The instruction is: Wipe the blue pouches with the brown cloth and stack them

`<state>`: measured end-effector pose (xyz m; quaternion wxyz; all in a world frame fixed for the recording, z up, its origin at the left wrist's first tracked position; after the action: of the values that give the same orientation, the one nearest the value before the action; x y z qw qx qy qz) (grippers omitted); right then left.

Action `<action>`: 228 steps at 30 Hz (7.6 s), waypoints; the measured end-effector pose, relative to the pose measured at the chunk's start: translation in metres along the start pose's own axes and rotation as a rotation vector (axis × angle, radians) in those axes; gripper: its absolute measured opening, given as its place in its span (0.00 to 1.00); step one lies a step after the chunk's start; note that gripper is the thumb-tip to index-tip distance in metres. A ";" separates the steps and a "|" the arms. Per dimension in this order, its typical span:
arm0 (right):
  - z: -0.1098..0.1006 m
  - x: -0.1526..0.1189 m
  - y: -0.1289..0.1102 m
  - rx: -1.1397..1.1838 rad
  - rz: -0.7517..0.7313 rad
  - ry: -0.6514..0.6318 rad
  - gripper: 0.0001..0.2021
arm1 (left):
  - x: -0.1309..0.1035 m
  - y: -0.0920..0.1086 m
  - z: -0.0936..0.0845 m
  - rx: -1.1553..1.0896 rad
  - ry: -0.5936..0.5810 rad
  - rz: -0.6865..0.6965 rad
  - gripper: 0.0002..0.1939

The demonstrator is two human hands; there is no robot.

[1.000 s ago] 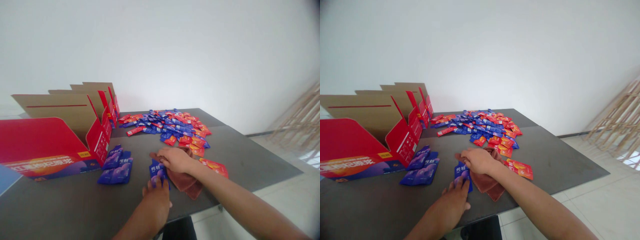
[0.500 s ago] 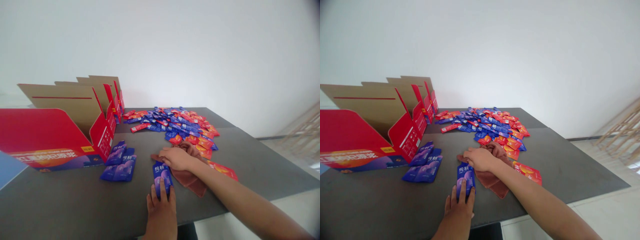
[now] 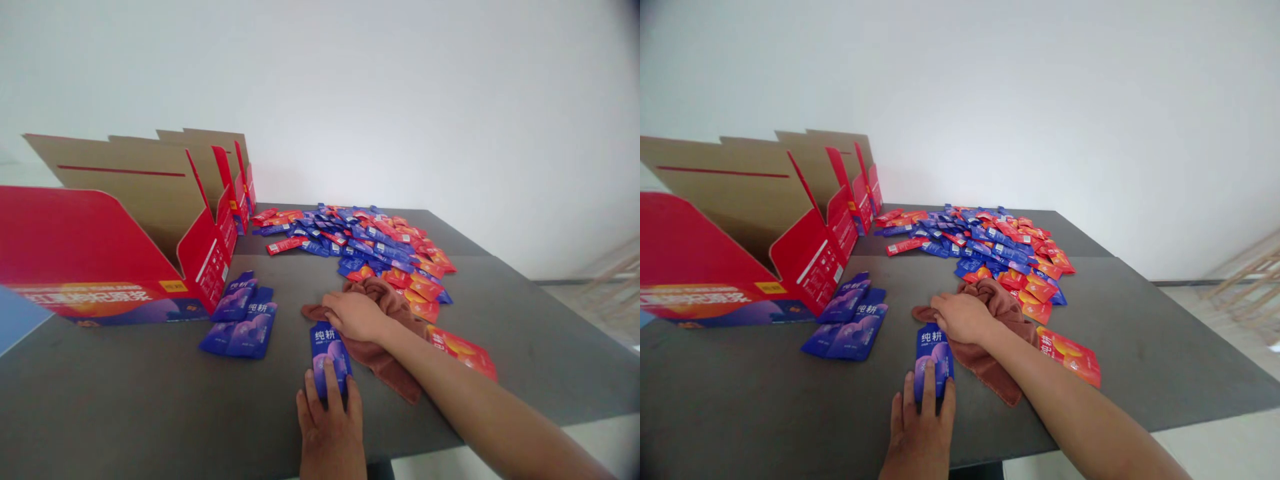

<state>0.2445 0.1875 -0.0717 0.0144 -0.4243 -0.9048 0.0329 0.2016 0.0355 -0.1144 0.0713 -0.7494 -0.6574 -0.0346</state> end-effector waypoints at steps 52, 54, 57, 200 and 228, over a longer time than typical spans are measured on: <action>0.006 -0.011 -0.014 0.016 0.012 -0.043 0.07 | -0.003 0.006 0.012 -0.042 0.099 -0.113 0.19; 0.001 -0.012 -0.010 0.034 0.020 -0.010 0.06 | -0.003 0.006 0.013 -0.041 0.125 -0.111 0.18; -0.009 -0.024 -0.019 0.145 -0.058 0.065 0.04 | -0.006 0.006 0.010 -0.049 0.292 -0.116 0.15; -0.008 -0.046 -0.045 0.167 -0.316 -0.015 0.02 | -0.010 0.002 -0.003 -0.099 0.409 -0.089 0.17; 0.007 -0.026 -0.026 0.083 -0.145 -0.070 0.06 | -0.012 0.003 0.000 -0.068 0.375 -0.079 0.19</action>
<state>0.2406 0.1509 -0.0765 0.0028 -0.3554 -0.9309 0.0842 0.2028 0.0235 -0.1165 0.1654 -0.7055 -0.6599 -0.1985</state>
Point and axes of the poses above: each hand's wrist, its own x-axis towards the middle knuckle, its own z-axis out of the palm, y = z × x, the point moved 7 cm from there along x, towards the middle knuckle, and after that the axes turned 1 degree about -y, right-handed, at the moved point
